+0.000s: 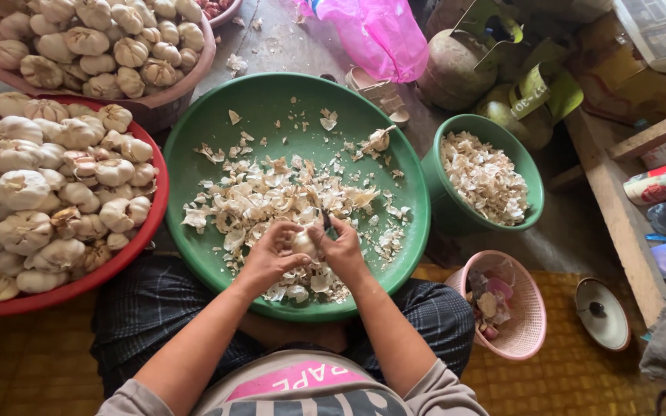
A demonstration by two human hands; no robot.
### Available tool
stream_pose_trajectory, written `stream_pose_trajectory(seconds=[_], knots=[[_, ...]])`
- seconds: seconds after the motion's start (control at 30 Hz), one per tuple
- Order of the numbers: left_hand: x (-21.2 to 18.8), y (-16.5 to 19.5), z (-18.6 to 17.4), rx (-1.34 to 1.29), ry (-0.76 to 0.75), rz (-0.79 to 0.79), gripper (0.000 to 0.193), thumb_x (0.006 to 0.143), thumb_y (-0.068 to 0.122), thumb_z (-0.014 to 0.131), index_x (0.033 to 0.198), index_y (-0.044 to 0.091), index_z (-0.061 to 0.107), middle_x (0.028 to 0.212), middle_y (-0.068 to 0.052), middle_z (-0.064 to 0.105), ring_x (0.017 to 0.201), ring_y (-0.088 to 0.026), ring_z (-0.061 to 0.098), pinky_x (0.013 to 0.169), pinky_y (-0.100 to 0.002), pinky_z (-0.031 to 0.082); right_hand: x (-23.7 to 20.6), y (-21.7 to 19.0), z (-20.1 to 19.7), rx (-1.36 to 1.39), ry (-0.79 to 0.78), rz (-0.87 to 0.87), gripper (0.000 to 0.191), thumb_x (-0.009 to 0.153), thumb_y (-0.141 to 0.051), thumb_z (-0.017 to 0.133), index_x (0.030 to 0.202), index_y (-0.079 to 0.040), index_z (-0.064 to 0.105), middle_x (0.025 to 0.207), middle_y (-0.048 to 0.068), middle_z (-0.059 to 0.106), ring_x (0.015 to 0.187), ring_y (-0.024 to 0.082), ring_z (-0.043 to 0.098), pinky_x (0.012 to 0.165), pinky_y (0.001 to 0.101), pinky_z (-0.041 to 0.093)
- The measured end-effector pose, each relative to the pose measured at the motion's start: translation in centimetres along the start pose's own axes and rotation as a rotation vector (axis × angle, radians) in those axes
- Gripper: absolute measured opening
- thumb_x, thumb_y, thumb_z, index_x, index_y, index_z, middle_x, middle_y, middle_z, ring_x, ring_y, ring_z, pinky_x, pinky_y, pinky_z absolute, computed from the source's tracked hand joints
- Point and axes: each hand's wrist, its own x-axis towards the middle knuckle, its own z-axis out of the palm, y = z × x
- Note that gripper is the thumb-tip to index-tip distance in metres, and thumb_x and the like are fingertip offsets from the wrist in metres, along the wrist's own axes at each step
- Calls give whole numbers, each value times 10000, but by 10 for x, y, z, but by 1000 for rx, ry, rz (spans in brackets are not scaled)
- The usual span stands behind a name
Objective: The person sits on the floor and peels garlic cloves by hand, placing the skins into a green basin. After finishing a batch, the person transfers the skins to another container and then packs the peeled garlic into a pink mesh bag.
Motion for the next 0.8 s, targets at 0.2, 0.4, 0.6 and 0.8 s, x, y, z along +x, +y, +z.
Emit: stream_pose_trajectory(seconds=[0.2,0.4,0.6,0.8], knots=[[3,-20,-4,-256,12,48,463,864,109,810,1280,67,612,1103,-103,681,1001,-164,674,874,-309,582,-1,-6,6,-99,159,52,234,980,-247,737,1015,-18,706,763,11,676,593,63,575,489,225,439],[8,-20,-11,-425,41,12,438,929,187,712,1316,62,550,1147,-117,684,1043,-189,700,925,-317,591,-8,-14,-10,-17,-23,23,358,869,-228,748,1180,-80,650,914,-33,699,741,52,646,627,218,551],[5,-13,-6,-420,-36,-32,464,868,140,744,1274,48,540,1089,-120,690,993,-202,720,842,-335,658,-5,5,-11,-166,30,-11,305,997,-233,757,1151,23,697,913,53,696,783,95,622,640,224,500],[6,-12,-9,-114,67,106,554,777,94,855,1239,56,551,1036,-83,688,933,-152,701,787,-277,613,-11,-5,-19,61,-151,103,454,1021,-246,525,1448,-94,491,878,4,612,742,69,572,640,206,488]])
